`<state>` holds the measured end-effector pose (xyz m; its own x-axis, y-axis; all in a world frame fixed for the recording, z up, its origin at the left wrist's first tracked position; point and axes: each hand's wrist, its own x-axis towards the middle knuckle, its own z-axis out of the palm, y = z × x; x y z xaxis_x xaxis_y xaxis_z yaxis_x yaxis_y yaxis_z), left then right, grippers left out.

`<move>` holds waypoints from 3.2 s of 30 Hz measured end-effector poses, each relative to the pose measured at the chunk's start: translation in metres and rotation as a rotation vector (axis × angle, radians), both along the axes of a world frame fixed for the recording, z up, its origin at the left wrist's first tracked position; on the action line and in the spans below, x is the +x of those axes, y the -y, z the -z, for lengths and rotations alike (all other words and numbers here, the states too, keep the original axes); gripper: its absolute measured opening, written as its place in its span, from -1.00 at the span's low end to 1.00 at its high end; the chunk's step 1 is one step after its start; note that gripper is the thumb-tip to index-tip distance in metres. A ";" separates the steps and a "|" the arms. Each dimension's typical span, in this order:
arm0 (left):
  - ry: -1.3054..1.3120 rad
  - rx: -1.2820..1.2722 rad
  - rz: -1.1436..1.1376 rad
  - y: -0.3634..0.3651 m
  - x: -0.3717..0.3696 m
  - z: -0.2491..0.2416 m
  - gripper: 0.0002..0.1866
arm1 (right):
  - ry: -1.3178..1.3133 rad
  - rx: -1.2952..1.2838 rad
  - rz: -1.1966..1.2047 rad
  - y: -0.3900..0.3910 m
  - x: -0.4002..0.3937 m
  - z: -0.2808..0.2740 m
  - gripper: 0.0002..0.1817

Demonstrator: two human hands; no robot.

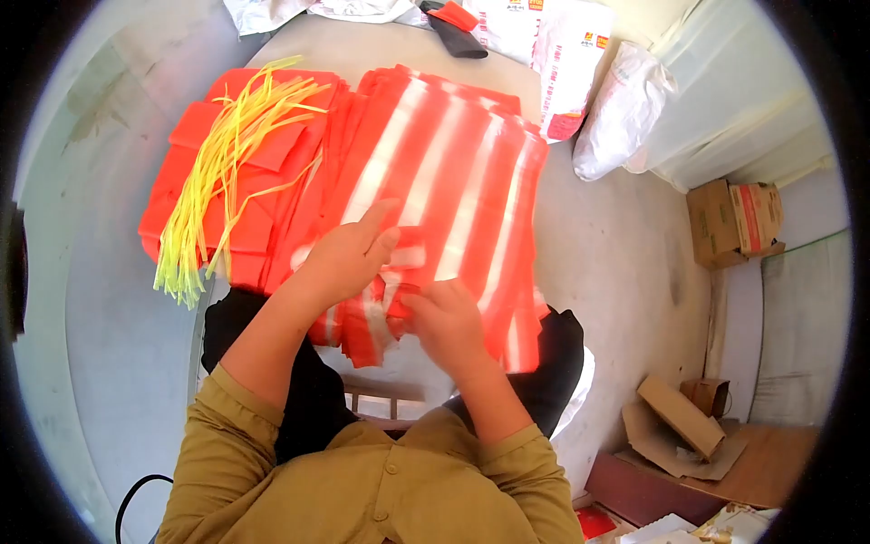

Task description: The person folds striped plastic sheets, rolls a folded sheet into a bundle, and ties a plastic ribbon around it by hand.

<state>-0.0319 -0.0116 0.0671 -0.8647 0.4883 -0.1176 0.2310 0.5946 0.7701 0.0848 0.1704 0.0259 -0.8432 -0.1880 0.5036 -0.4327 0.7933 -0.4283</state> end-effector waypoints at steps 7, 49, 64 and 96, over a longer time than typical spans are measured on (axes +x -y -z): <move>-0.332 0.151 0.028 0.003 0.000 0.021 -0.64 | 0.015 -0.020 0.009 0.001 -0.001 -0.009 -0.68; -0.230 0.164 0.261 0.006 0.007 0.024 -0.75 | 0.391 -1.055 0.441 -0.085 0.014 0.001 -0.38; -0.646 0.005 0.420 0.005 0.020 0.037 -0.56 | 0.684 -1.294 0.270 -0.072 0.092 -0.011 -0.68; -0.716 -0.045 0.477 0.007 0.020 0.030 -0.69 | 0.810 -0.477 0.114 -0.053 -0.052 -0.028 -0.70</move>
<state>-0.0121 -0.0190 0.0368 -0.4416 0.8263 0.3496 0.8849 0.3370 0.3214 0.0333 0.2237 0.0544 -0.9705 -0.0081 -0.2409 0.2081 0.4762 -0.8544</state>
